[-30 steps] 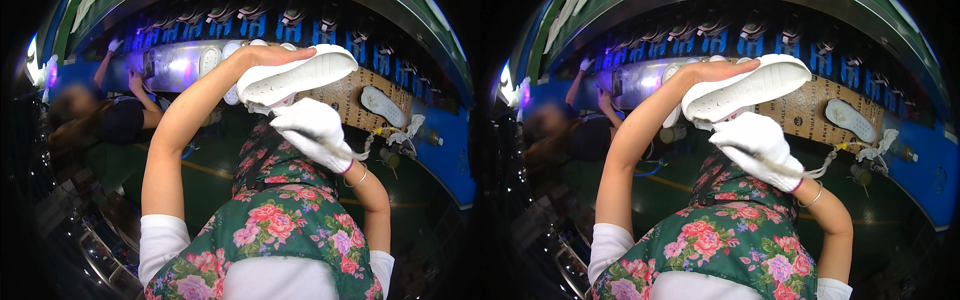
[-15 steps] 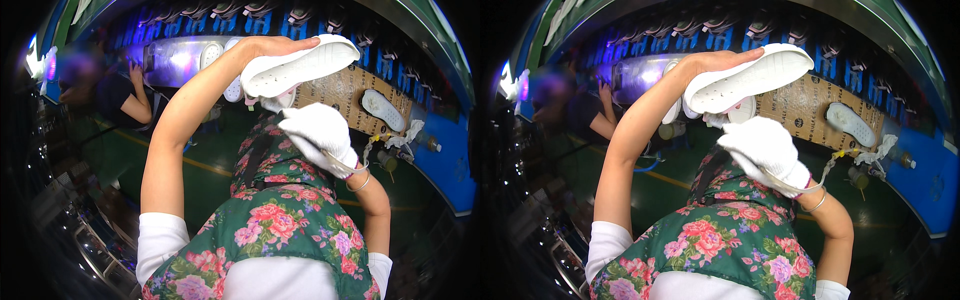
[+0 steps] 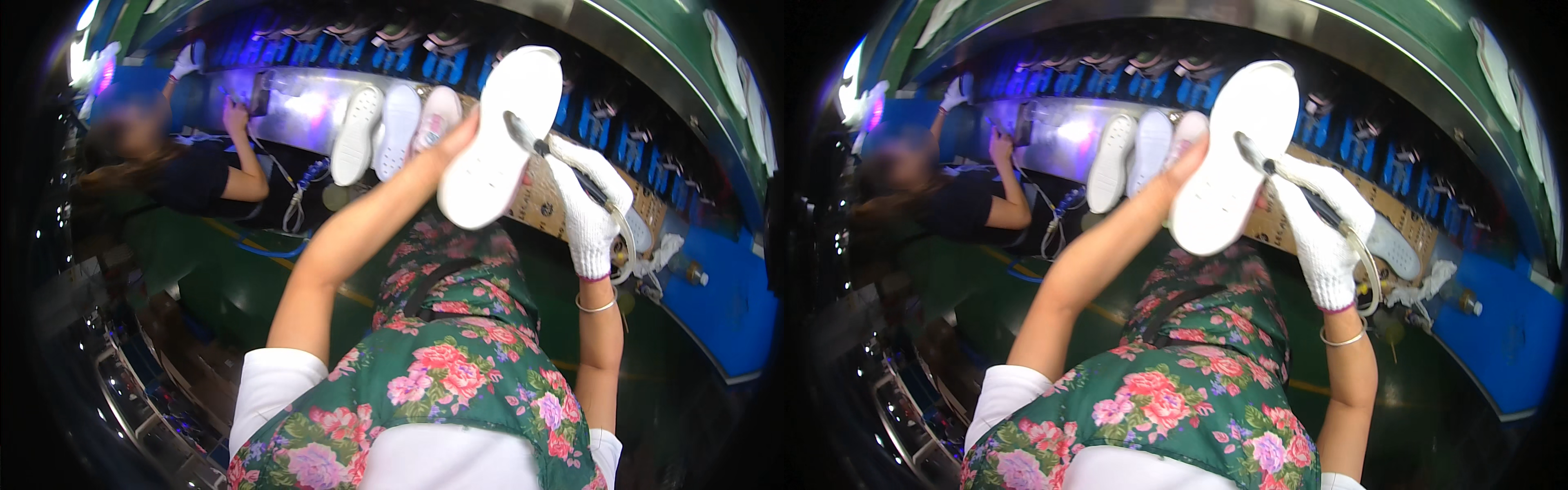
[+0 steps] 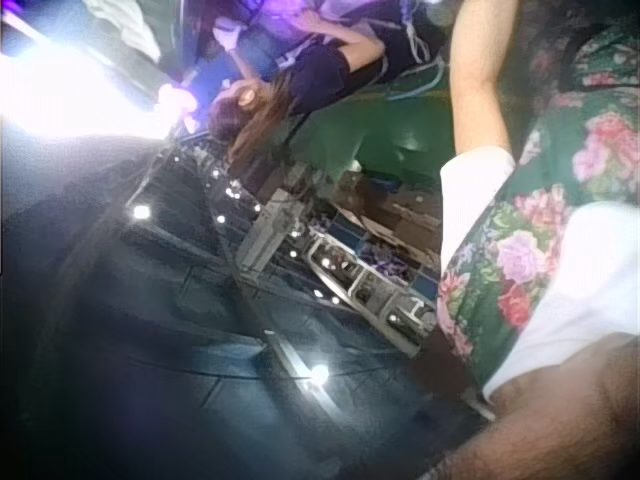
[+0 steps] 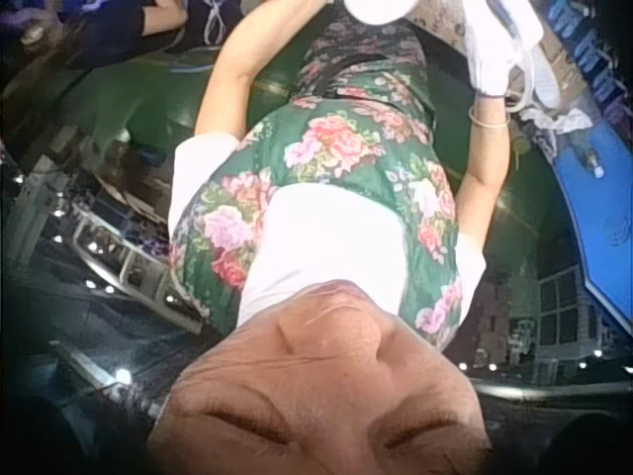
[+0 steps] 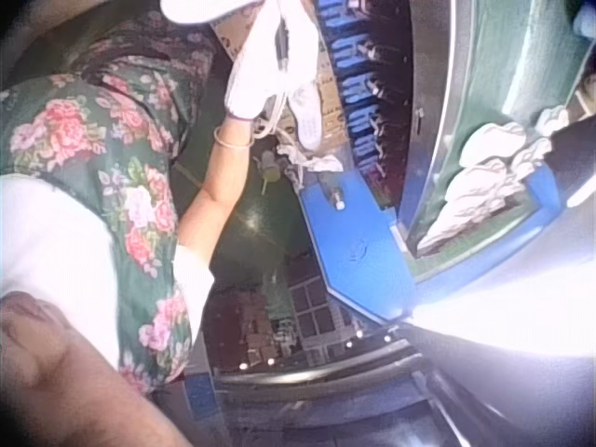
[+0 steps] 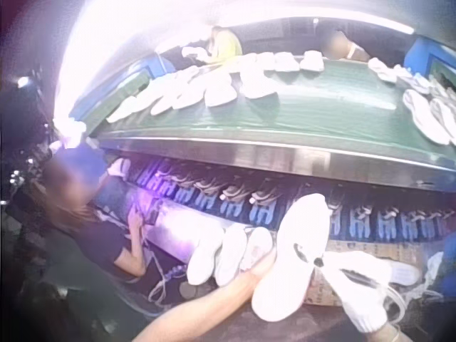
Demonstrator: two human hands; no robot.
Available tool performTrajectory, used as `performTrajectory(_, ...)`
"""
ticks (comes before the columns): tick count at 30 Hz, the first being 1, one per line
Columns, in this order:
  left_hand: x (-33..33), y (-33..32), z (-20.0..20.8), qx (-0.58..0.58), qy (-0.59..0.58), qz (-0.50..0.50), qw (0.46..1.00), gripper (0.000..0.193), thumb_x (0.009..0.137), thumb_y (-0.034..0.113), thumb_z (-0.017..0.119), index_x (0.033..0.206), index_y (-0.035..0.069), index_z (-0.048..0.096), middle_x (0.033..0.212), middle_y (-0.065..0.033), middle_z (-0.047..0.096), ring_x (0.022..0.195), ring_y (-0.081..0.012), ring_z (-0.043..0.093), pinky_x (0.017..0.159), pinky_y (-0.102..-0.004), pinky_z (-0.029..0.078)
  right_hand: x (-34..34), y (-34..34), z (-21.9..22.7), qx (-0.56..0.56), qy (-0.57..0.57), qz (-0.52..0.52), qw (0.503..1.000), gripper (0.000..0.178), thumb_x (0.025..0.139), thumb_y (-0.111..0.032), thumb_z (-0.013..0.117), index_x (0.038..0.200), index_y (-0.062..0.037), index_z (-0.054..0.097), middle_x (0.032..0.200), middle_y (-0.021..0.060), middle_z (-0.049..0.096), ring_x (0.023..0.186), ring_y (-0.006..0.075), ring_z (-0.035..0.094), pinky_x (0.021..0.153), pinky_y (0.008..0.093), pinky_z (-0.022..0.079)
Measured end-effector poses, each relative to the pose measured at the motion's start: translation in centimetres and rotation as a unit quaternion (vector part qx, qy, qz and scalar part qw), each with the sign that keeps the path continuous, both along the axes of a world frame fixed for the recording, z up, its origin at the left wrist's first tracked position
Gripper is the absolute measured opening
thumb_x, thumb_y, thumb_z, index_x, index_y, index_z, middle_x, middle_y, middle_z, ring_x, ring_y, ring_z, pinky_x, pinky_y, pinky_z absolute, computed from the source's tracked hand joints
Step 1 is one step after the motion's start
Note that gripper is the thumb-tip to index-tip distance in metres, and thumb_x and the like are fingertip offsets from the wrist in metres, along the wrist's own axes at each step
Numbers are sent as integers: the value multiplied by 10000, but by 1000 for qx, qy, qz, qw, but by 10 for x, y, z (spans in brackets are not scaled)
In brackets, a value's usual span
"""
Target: The person applies adhesive to the inner surface of white shoe outsoles using a brush, handling them one at a time and placing them on a conveyor system.
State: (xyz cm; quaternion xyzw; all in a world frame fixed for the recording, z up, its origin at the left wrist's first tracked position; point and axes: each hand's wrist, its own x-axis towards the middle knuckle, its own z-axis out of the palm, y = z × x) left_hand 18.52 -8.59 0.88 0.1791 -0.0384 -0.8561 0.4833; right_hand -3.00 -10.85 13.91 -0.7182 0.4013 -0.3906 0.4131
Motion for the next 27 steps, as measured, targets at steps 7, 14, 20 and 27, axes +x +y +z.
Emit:
performTrajectory(7,-18,51,23,11,-190,8,982,482,1077,340,475,1425,6,502,1359,-168,618,1216,-298,626,1043,-481,524,4,-13,2,-16,40,109,993,165,794,5,793,959,-4,783,969,129,774,904,213,735,842,310,555)
performTrajectory(14,-9,72,47,-44,206,195,958,613,1055,442,456,1511,35,403,1471,-224,502,1299,-421,545,1022,-593,519,13,25,25,-114,61,110,985,210,741,4,825,922,-94,785,911,99,764,839,244,734,776,332,573)
performTrajectory(20,-18,90,59,-53,49,205,976,946,856,625,627,1575,87,330,1502,-267,468,1350,-425,508,1102,-591,449,21,35,32,-138,16,68,988,213,730,17,827,916,-74,780,873,108,757,772,245,718,710,328,561)
performTrajectory(27,-50,74,66,2,4,248,969,1105,789,858,567,1595,155,289,1522,-189,465,1379,-400,481,1176,-565,372,22,25,41,-156,-30,52,986,281,726,15,817,997,-55,787,950,112,766,835,262,723,768,344,565)
